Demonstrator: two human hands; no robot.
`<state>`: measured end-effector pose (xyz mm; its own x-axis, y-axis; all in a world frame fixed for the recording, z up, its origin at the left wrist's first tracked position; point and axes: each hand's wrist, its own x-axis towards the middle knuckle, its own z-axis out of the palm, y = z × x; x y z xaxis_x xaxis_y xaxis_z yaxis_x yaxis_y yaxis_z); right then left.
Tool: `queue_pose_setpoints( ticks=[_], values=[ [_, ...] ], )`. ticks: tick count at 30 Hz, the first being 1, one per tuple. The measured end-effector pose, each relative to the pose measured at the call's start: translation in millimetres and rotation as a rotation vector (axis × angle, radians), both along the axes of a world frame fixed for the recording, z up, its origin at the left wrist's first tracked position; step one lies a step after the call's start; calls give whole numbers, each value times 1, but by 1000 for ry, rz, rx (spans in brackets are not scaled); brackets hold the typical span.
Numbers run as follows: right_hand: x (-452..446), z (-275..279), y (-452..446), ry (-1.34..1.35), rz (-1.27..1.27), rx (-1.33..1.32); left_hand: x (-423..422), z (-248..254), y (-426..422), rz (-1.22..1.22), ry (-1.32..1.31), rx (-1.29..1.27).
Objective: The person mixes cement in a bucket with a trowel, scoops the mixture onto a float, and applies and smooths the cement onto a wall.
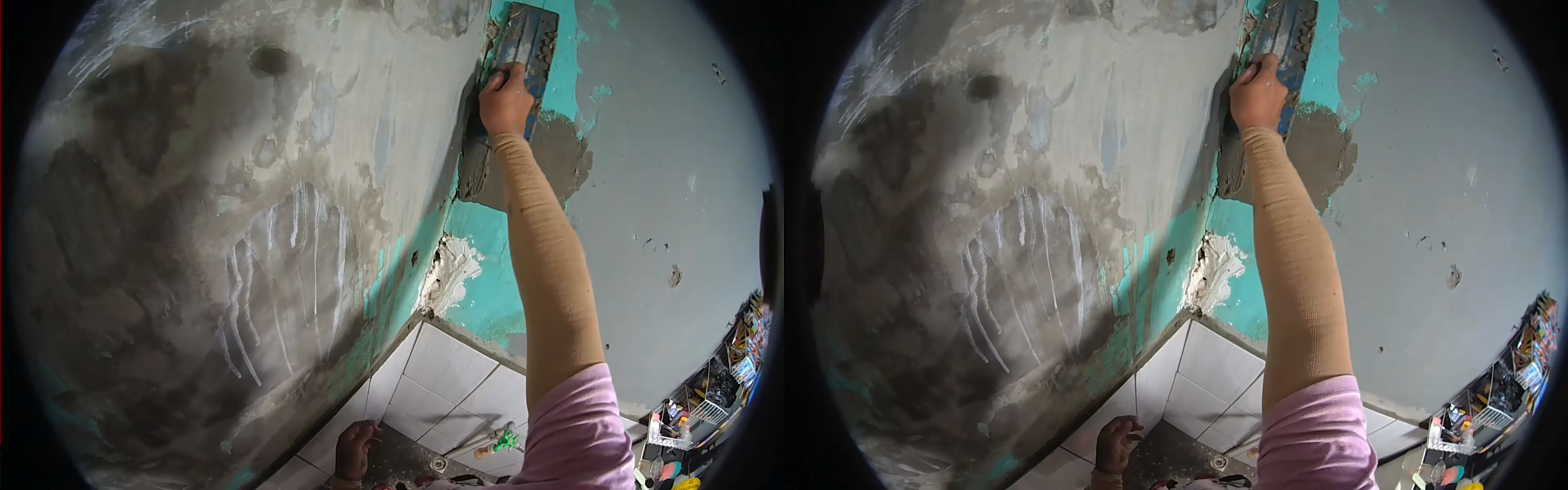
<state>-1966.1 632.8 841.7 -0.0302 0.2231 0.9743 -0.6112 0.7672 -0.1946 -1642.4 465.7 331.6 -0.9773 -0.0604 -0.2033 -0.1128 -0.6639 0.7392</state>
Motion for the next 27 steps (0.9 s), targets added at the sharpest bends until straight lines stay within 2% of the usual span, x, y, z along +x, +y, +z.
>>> queue_pose_setpoints(
  ticks=[6, 10, 16, 19, 20, 23, 24, 27],
  values=[
    [-4, 58, 11, 107, -14, 16, -11, -1, 3, 14, -26, -23],
    [-10, 105, 30, 247, -172, -30, -17, 6, 4, -1, -40, -25],
    [67, 120, 66, 35, 100, -150, -32, 6, 8, -45, -4, -30],
    [82, 50, 66, -61, 270, -13, -41, 15, 15, -109, 23, -37],
    [87, 18, 57, -125, 227, -18, -44, 18, 18, -132, 37, -42],
    [52, -81, 40, 190, 29, 225, -50, 26, 29, -214, 69, -63],
    [58, -101, 23, -32, 143, 128, -51, 24, 32, -237, 75, -81],
    [24, -120, -5, -103, 178, 49, -54, 11, 36, -280, 103, -126]
  ],
)
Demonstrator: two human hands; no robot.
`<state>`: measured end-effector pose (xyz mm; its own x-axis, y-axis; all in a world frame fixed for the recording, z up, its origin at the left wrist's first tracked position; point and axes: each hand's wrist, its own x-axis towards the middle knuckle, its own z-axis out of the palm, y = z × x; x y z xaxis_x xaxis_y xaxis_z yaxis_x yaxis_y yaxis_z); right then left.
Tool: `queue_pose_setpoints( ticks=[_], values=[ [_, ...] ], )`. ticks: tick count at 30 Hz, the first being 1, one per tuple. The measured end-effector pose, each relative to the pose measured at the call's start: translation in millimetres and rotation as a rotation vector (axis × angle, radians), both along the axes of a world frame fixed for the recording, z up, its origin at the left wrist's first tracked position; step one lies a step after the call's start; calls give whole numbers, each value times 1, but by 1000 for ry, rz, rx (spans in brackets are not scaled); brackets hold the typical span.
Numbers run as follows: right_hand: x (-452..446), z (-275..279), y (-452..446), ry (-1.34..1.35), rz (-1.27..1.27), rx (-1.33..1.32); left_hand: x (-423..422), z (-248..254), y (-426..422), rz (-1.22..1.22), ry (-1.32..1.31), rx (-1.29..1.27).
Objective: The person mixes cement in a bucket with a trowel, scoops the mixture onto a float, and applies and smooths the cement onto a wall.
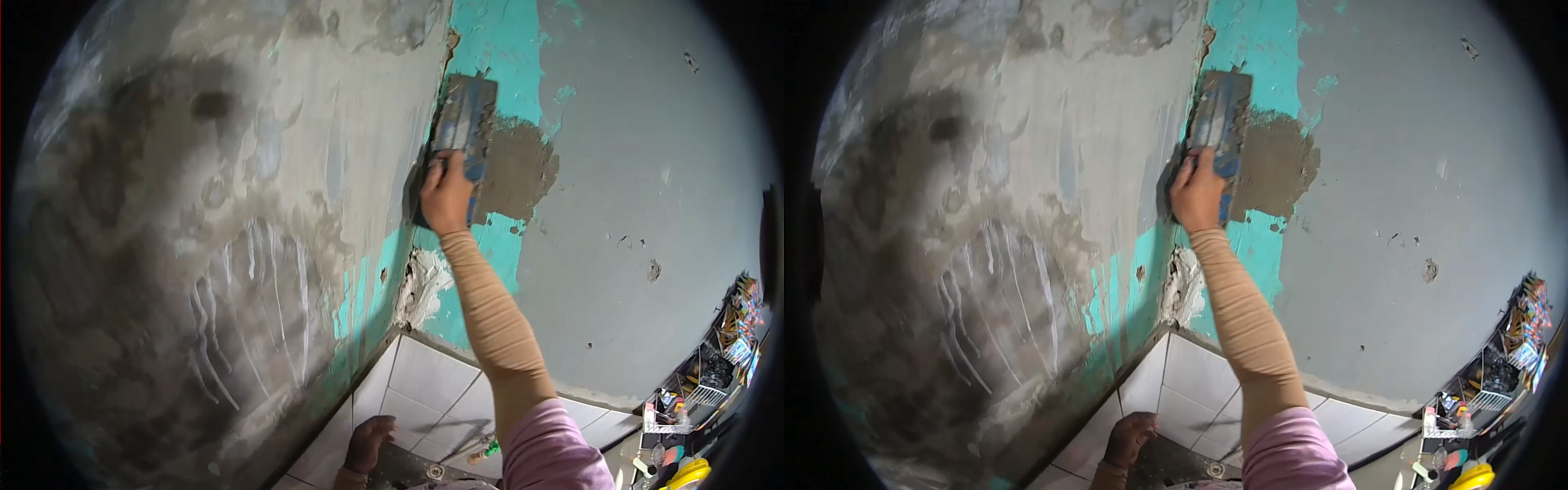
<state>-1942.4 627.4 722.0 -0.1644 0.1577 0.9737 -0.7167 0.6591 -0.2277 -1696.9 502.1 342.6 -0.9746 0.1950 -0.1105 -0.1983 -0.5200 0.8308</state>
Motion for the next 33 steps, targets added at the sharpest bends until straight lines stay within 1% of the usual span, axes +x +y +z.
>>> queue_pose_setpoints(
  ticks=[1, 3, 4, 6, 7, 9, 10, 12, 19, 21, 25, 27, 28, 31, 33],
  values=[
    [-9, 0, -4, -57, 14, -7, 0, -3, -1, 13, -24, 19],
    [-16, 3, -6, -68, -5, -34, 0, -5, 1, 34, -80, 69],
    [-18, 0, -1, -48, -57, -4, 0, -7, 3, 39, -116, 104],
    [-25, 0, 6, -11, -157, 53, -7, -21, 5, 41, -121, 48],
    [-27, 0, 8, -7, -154, 48, -6, -28, 7, 42, -126, 24],
    [-21, -3, 11, -9, -155, 28, 4, -8, 13, 57, -100, 58],
    [-22, -4, 16, -28, -136, 35, 3, -2, 17, 59, -77, 80],
    [-18, -4, 22, -22, -183, 38, 6, 4, 18, 59, -48, 100],
    [12, 1, 56, -21, -270, 6, 20, 0, 3, 53, -22, 151],
    [26, 5, 69, -35, -350, -19, 27, 2, -3, 56, -12, 165],
    [48, 14, 97, 12, -412, 0, 40, 5, -13, 93, 7, 171],
    [59, 15, 99, 68, -395, -52, 46, -2, -19, 113, -12, 167],
    [67, 15, 92, 48, -392, -117, 48, -8, -22, 122, -29, 167],
    [59, 5, 66, 78, -223, 14, 48, -14, -19, 118, -53, 179],
    [50, -1, 33, 21, -149, 52, 46, -11, -18, 105, -63, 154]
  ],
)
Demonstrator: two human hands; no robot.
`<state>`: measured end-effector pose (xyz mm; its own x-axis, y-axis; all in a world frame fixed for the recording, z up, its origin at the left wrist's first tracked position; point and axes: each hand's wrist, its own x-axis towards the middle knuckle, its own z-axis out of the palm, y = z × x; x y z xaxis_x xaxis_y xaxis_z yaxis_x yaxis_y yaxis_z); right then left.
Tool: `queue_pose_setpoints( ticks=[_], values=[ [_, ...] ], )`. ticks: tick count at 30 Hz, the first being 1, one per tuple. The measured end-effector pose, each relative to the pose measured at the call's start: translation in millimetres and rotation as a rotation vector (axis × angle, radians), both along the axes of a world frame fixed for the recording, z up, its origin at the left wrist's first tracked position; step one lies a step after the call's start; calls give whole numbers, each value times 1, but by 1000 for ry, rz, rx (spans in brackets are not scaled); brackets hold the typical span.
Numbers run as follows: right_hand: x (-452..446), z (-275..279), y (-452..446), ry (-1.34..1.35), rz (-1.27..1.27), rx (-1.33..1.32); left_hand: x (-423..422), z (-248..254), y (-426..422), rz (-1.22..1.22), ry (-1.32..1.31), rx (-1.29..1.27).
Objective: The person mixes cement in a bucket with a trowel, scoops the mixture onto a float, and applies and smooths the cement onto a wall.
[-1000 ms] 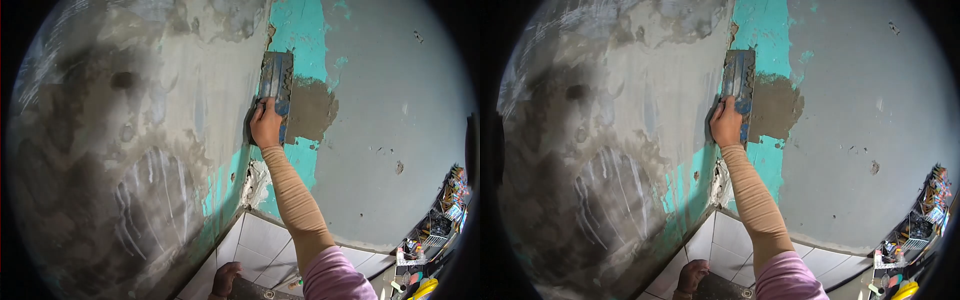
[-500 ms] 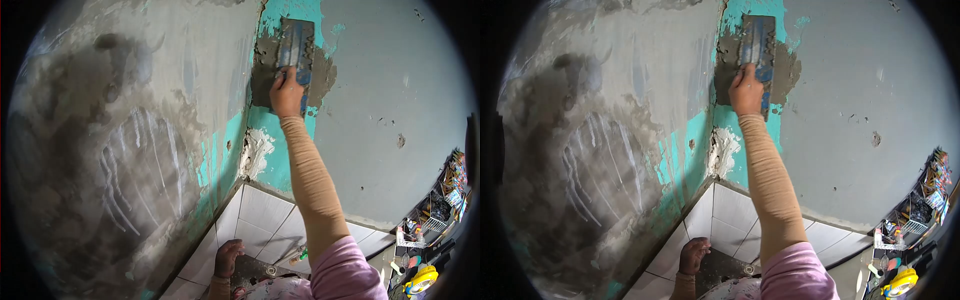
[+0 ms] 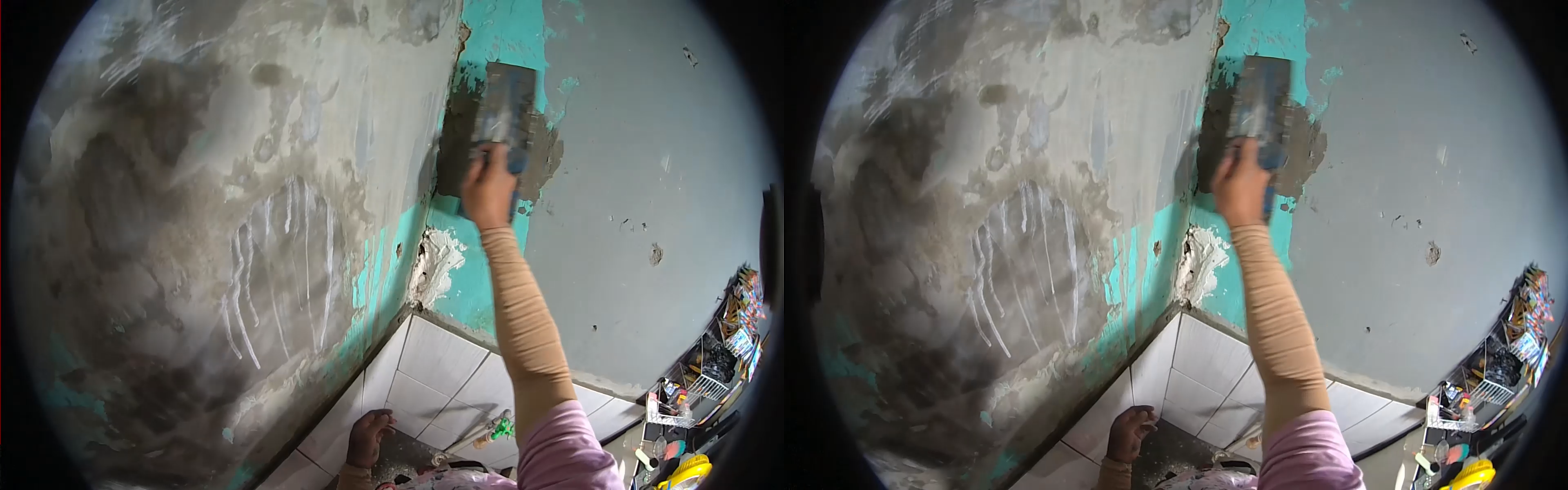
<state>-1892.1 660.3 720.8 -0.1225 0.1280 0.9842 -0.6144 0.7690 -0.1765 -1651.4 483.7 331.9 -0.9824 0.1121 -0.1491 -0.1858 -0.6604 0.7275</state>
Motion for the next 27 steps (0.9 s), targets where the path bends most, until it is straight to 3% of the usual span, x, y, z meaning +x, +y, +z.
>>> queue_pose_setpoints(
  ticks=[5, 11, 27],
  values=[
    [-58, -10, -37, -195, 66, -51, -4, 3, 3, 33, 42, 10],
    [-70, -15, -28, -115, -19, -31, -10, -13, 4, 62, -32, 36],
    [3, 1, 76, -53, -223, -56, -3, 7, 3, 14, 64, 17]
  ],
)
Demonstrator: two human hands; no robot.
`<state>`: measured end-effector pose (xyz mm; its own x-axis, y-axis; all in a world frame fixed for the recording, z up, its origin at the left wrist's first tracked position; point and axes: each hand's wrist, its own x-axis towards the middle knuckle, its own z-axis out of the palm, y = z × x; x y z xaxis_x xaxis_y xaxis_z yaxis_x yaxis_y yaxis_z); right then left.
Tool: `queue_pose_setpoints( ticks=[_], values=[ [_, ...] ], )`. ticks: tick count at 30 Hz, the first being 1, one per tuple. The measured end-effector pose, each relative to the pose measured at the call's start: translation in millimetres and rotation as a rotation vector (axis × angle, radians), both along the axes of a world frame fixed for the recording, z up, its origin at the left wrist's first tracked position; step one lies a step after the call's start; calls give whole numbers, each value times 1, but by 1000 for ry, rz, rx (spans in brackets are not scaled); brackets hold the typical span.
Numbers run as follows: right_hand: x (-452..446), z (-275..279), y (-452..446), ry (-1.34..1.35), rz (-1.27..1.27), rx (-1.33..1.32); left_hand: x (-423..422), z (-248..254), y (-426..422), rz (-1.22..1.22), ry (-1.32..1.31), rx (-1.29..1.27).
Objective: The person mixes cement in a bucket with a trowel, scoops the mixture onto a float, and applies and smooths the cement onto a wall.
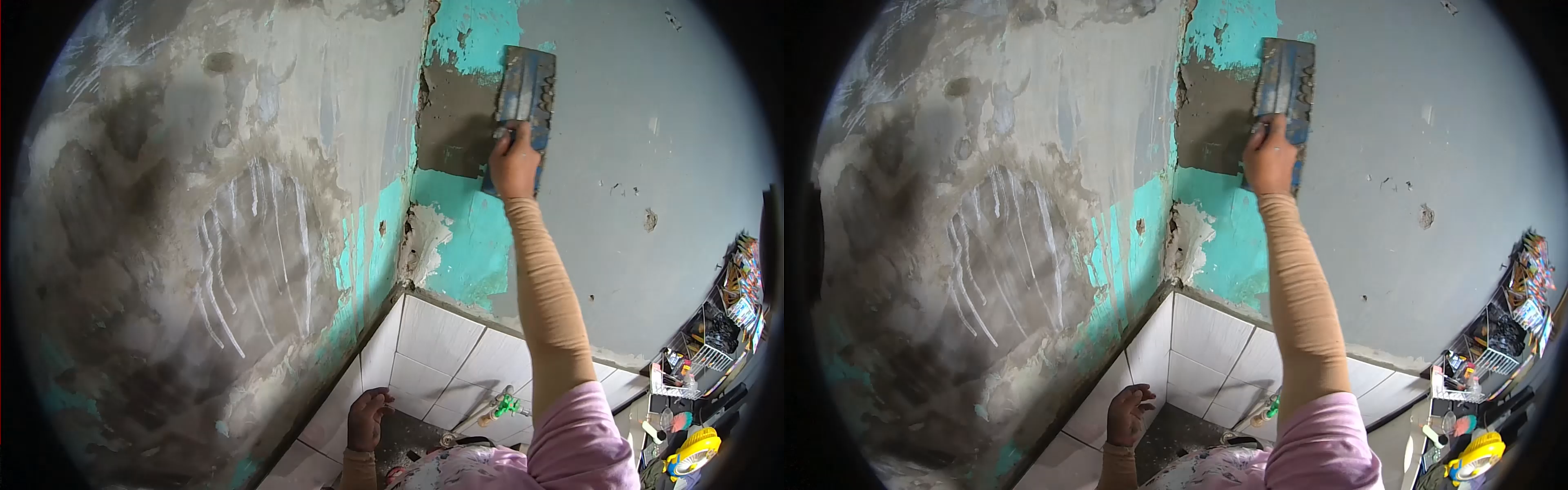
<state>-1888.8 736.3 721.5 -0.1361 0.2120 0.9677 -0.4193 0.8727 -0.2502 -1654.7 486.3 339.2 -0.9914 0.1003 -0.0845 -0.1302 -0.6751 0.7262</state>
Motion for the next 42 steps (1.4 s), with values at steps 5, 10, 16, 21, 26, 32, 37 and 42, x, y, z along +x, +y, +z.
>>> queue_pose_setpoints(
  ticks=[5, 10, 16, 21, 26, 32, 37, 42],
  values=[
    [38, 13, 50, 82, -117, 38, 9, 1, -1, -22, 12, -25],
    [77, 28, 80, 154, -222, -70, 18, -2, -7, -4, -32, -25],
    [88, 15, 44, 109, 72, 153, 9, 1, 4, -44, -28, -87],
    [90, 17, 21, -238, 231, 454, -2, -3, 18, -31, -41, -109],
    [95, 64, 25, -311, 233, 565, -10, -26, 34, -21, -139, -105],
    [72, 108, 30, -395, 197, 839, -21, -23, 67, -20, -88, -106],
    [61, 126, 17, -512, 35, 944, -30, -26, 79, 17, -83, -98],
    [45, 134, 19, -463, -30, 1047, -30, -31, 80, 63, -113, -79]
  ],
)
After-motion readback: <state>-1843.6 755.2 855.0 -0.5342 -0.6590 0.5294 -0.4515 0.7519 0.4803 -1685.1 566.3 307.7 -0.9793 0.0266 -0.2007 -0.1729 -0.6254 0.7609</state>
